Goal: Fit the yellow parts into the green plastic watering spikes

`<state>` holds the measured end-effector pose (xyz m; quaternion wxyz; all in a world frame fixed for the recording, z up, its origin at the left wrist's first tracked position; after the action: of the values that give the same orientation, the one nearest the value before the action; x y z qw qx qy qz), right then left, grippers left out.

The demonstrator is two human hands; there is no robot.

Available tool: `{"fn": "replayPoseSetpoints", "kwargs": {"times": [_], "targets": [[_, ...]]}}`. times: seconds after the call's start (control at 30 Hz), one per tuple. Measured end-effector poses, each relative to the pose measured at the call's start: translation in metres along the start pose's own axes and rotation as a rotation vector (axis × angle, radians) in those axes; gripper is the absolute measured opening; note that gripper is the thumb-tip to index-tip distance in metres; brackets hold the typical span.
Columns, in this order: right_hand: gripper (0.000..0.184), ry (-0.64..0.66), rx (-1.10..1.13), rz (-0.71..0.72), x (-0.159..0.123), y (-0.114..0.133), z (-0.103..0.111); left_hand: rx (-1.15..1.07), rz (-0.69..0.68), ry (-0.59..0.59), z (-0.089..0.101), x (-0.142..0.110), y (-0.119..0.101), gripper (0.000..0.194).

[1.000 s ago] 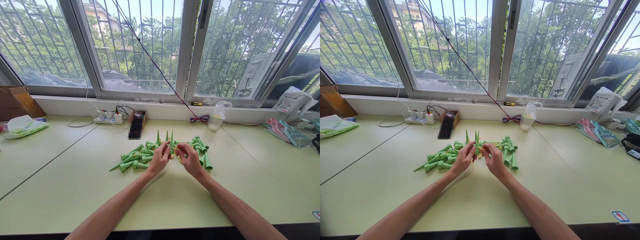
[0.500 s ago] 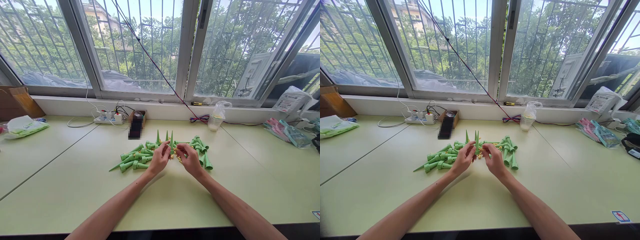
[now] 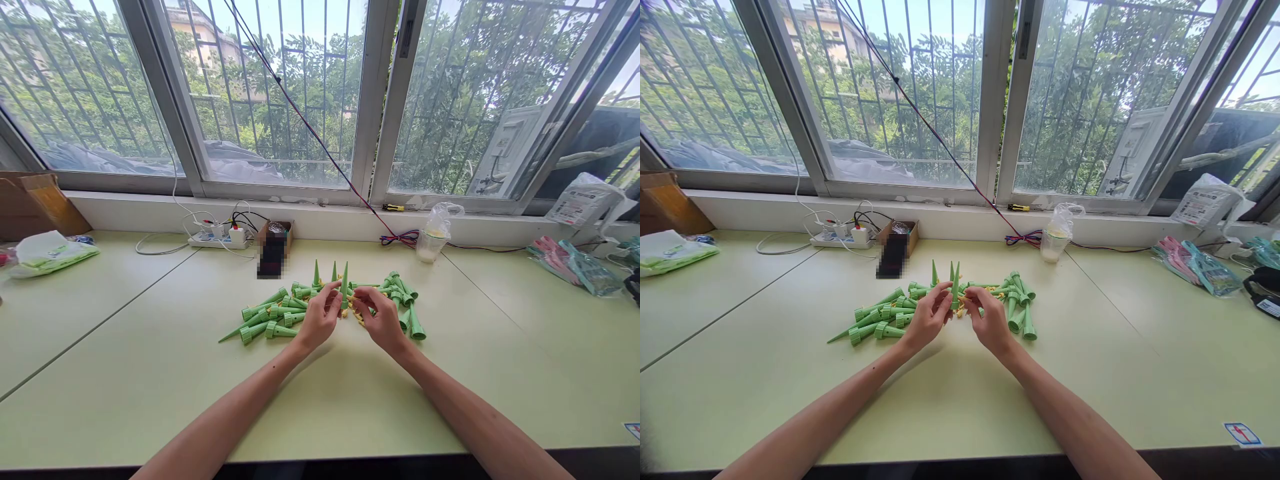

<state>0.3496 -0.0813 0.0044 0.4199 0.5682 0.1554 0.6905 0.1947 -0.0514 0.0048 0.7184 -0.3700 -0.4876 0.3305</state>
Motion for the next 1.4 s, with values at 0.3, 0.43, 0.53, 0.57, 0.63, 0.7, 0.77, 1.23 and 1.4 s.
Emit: {"fn": "replayPoseSetpoints", "kwargs": {"times": [0.3, 0.43, 0.53, 0.57, 0.63, 0.7, 0.77, 1.23, 1.4], "targets": [[0.012, 0.021, 0.026, -0.015, -0.0007, -0.0018, -0.0001, 0.165, -0.099, 0.019, 0.0023, -0.0017, -0.0031, 0.031], [0.012, 0.027, 0.035, -0.024, 0.0003, 0.0001, 0.0002, 0.209, -0.125, 0.027, 0.0023, -0.0022, -0.0023, 0.031], [0.011, 0.030, 0.044, -0.031, 0.0003, 0.0015, 0.0004, 0.223, -0.135, 0.033, 0.0020, -0.0022, -0.0015, 0.031], [0.011, 0.033, 0.050, -0.034, 0.0003, 0.0018, 0.0005, 0.225, -0.137, 0.035, 0.0019, -0.0023, -0.0012, 0.031], [0.010, 0.038, 0.064, -0.042, 0.0004, 0.0024, 0.0004, 0.229, -0.142, 0.038, 0.0018, -0.0025, -0.0008, 0.030], [0.010, 0.041, 0.077, -0.049, 0.0006, 0.0028, 0.0004, 0.237, -0.146, 0.040, 0.0017, -0.0029, -0.0005, 0.030], [0.010, 0.044, 0.089, -0.064, 0.0010, 0.0028, 0.0002, 0.244, -0.144, 0.044, 0.0016, -0.0034, -0.0004, 0.030], [0.017, 0.060, 0.146, -0.141, 0.0002, 0.0008, 0.0005, 0.249, -0.149, 0.063, 0.0002, -0.0057, -0.0020, 0.030], [0.024, 0.051, 0.149, -0.169, -0.0007, -0.0017, -0.0004, 0.257, -0.154, 0.068, 0.0001, -0.0063, -0.0031, 0.031]]}}
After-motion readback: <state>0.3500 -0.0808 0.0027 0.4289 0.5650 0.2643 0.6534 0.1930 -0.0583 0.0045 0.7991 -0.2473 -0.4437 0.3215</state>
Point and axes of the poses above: each hand's wrist, its own x-axis towards the middle knuckle, its own z-axis out of the back of the hand, y = z × x, the point moved 2 cm from there along x, towards the middle knuckle
